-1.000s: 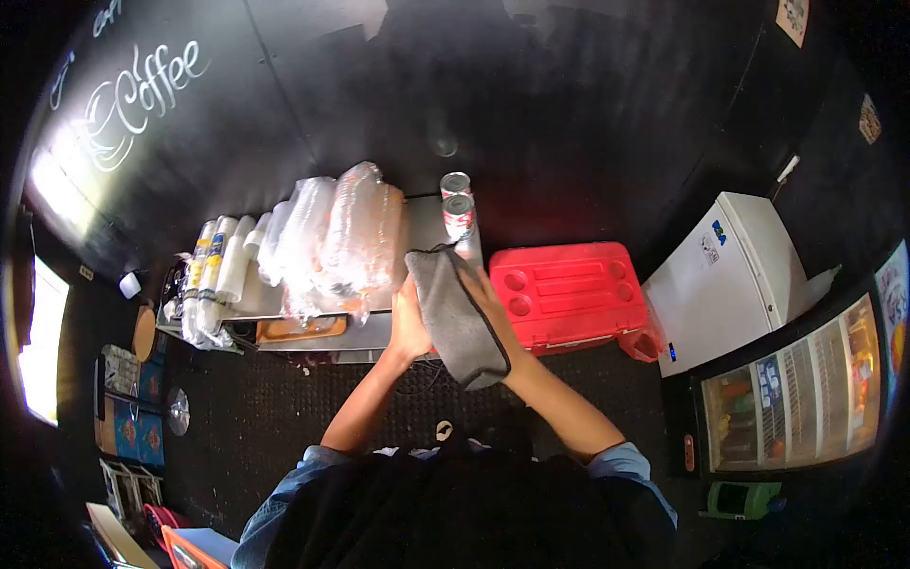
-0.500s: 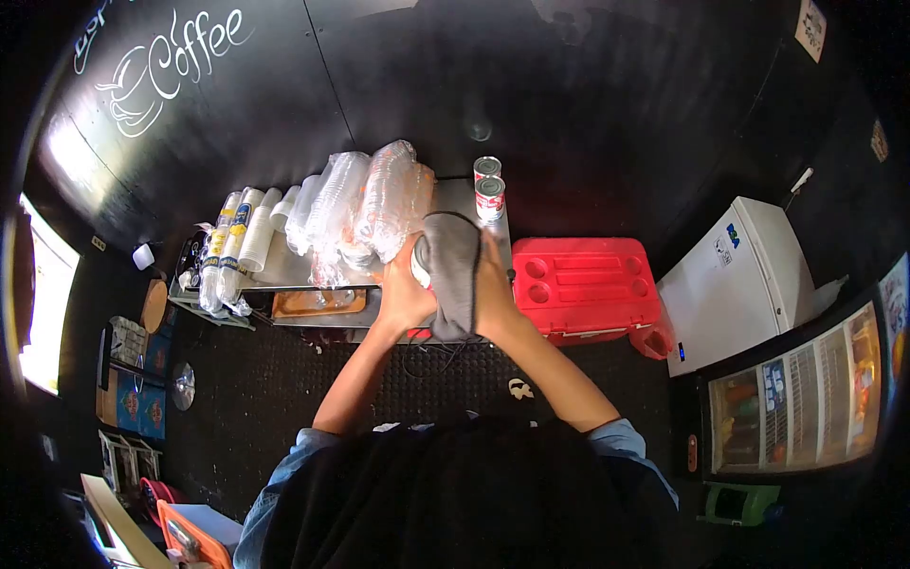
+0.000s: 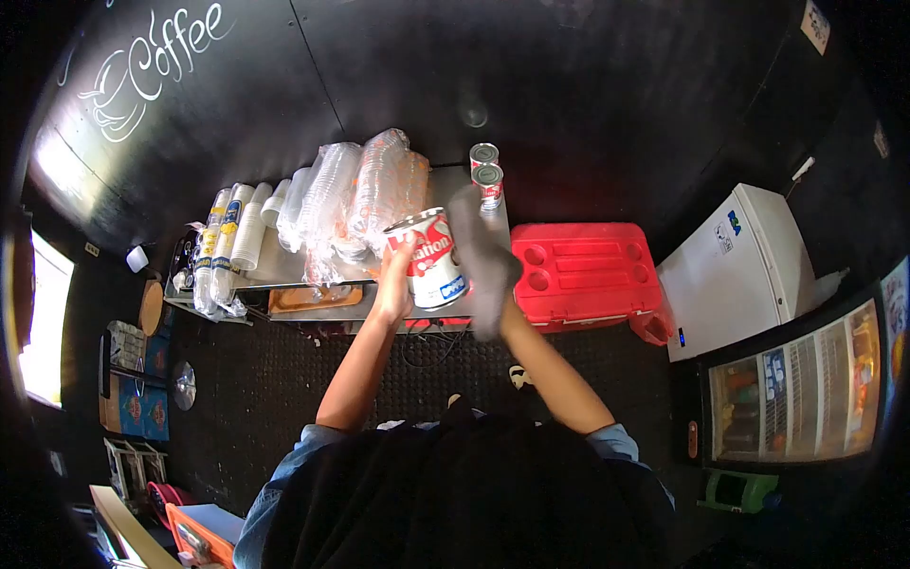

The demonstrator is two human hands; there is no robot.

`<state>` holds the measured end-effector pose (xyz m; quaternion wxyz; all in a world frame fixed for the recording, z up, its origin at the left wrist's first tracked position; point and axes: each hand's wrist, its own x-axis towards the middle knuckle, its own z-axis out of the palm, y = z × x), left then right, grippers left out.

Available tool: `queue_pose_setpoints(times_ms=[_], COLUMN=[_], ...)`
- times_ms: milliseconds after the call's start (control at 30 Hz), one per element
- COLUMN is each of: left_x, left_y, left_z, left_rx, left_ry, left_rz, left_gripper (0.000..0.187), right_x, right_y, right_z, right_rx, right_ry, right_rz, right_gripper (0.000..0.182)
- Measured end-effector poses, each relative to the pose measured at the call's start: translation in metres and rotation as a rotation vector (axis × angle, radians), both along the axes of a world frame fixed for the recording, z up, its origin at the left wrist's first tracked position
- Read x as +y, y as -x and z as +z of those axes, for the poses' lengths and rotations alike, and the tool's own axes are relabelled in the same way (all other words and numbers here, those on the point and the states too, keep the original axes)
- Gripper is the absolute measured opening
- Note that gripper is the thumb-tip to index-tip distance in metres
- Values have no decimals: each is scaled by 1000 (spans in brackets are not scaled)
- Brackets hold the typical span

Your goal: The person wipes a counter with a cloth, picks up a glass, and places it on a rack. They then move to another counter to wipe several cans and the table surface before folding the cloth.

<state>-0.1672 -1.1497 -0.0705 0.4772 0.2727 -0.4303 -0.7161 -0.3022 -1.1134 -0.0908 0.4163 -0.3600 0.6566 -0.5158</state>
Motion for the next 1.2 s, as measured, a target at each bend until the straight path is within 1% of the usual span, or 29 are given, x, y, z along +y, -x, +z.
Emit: queue_pose_setpoints(times_ms=[33, 100, 133, 167, 233, 267, 300, 333, 367, 400, 433, 500, 533, 567, 633, 700, 767, 833, 867, 900, 933, 967, 1000, 1033, 1067, 1100, 1133, 1167, 1200], left_x=[0, 9, 12, 15, 6, 2, -2, -14, -19, -16, -11, -6, -9, -14, -21, -27, -25, -22, -17, -18, -20, -21, -14, -17, -23, -27, -19, -8, 1], left_y=[4, 6, 7, 9, 13, 15, 17, 11, 14, 17, 21, 33, 37, 34, 30, 21, 16, 10, 10, 7, 4, 2, 5, 5, 3, 0, -2, -4, 5], left_z=[0, 13, 18, 20, 10, 12, 15, 12, 8, 11, 13, 3, -13, -29, -45, -55, -52, -51, -52, -57, -65, -73, -56, -64, -76, -85, -64, -42, -18], left_rx=[-84, -128, -166, -204, -141, -116, -90, -96, -17, 28, 72, 81, 29, -86, -125, -120, -123, -173, -88, -86, 3, 89, 331, 394, 335, 276, 138, -1, 44], left_ry=[18, 84, 117, 147, 137, 94, 48, 105, 52, 29, 7, 108, 154, 277, 542, 589, 598, 396, 309, 313, 367, 416, 326, 293, 271, 250, 210, 169, 325], left_rz=[35, 61, 75, 90, 80, 182, 283, 222, 288, 347, 404, 535, 621, 659, 747, 654, 670, 636, 608, 605, 540, 473, 270, 186, 215, 244, 277, 311, 439], left_gripper=[49, 52, 52, 52, 53, 51, 50, 46, 45, 44, 44, 45, 56, 65, 73, 78, 74, 70, 62, 62, 60, 59, 57, 58, 57, 57, 52, 50, 48], right_x=[9, 3, 4, -8, -5, 4, 12, 20, 23, 19, 15, 2, -5, -10, -11, -10, 2, 4, 3, 2, -1, -4, -7, -9, -8, -7, -5, -3, -1], right_y=[-18, -21, -13, -1, -11, -26, -36, -38, -39, -41, -47, -60, -59, -52, -44, -49, -54, -61, -59, -58, -56, -48, -40, -36, -38, -42, -48, -54, -60], right_z=[10, 20, 37, 24, 25, 32, 35, 27, 16, -2, 0, 4, 11, 4, 4, -5, -15, -29, -35, -17, -5, -6, -8, -12, -17, -16, -15, -14, -11], right_rx=[395, 307, 39, -71, 263, 324, 578, 833, 1091, 1027, 1030, -213, -572, -804, -1100, -1047, -764, -522, -523, -796, -1067, -1169, -1310, -1444, -1446, -1371, -1291, -1291, -1020], right_ry=[742, 690, 485, 501, 382, 453, 641, 740, 834, 852, 852, 590, 581, 591, 458, 410, 326, 436, 436, 385, 328, 279, 350, 421, 423, 441, 457, 457, 576], right_rz=[47, 33, 154, 203, 219, 69, -10, -14, -19, -27, -35, -121, -124, -20, 110, 33, -35, -10, -12, -19, -23, 83, 258, 439, 436, 303, 174, 172, -43], right_gripper=[43, 42, 38, 33, 32, 30, 41, 48, 55, 55, 55, 51, 46, 41, 38, 36, 35, 37, 37, 38, 39, 41, 41, 41, 41, 40, 39, 39, 35])
